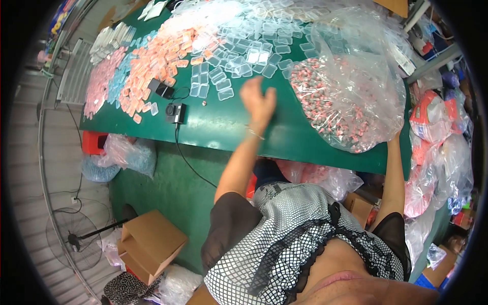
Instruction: Packaging small pink beads or capsules into plastic bags and clear containers at a workshop table.
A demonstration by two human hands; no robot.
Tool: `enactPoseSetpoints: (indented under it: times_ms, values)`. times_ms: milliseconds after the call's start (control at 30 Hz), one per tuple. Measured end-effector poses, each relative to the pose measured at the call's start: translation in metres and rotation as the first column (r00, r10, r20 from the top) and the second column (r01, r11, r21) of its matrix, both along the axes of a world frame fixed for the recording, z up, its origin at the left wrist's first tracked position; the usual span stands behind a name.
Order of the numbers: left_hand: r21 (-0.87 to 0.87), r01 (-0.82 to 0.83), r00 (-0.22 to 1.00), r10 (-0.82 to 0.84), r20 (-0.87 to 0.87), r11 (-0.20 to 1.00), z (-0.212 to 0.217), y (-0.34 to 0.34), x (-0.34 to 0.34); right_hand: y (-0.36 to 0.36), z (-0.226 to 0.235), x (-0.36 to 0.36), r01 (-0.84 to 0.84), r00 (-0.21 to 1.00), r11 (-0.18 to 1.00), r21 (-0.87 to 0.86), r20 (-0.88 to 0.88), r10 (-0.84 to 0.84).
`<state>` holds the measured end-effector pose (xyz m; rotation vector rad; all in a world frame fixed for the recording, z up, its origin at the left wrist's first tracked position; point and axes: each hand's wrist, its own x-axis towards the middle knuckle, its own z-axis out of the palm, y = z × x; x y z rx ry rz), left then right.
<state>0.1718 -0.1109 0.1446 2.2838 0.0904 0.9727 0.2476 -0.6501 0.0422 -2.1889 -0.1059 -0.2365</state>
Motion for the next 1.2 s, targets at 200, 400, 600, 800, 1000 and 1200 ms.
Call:
enactPoseSetpoints:
  times_ms: [200,400,600,800,1000,1200]
  values:
    - [0.336,-0.437,0.753,0.544,-0.371,0.834,-0.031,0.157,0.019,0.0,0.007,-0.009,-0.036,0.999,0.999,0.019,0.023,0.036]
    - [0.416,-0.309,0.596,0.515,-0.615,0.855,-0.034,0.172,0.055,0.0,-0.003,-0.029,-0.058,0.997,0.998,0.005,0.05,0.057]
    - [0.386,-0.318,0.796,0.465,-0.387,0.866,-0.052,0.102,0.071,0.012,0.001,-0.031,-0.065,0.997,0.998,0.016,0.052,0.064]
    - [0.215,-0.213,0.937,0.262,-0.23,0.953,-0.062,0.016,0.131,0.016,0.003,-0.022,-0.028,0.996,1.0,0.006,0.081,0.027]
    - [-0.102,-0.011,0.999,0.005,-0.054,0.995,-0.062,-0.012,0.18,0.018,0.0,-0.031,-0.002,0.992,1.0,0.027,0.124,-0.001]
    - [0.164,-0.372,0.928,0.371,0.039,0.914,-0.024,0.099,0.141,0.021,0.009,-0.026,0.008,0.99,0.996,0.092,0.141,-0.021]
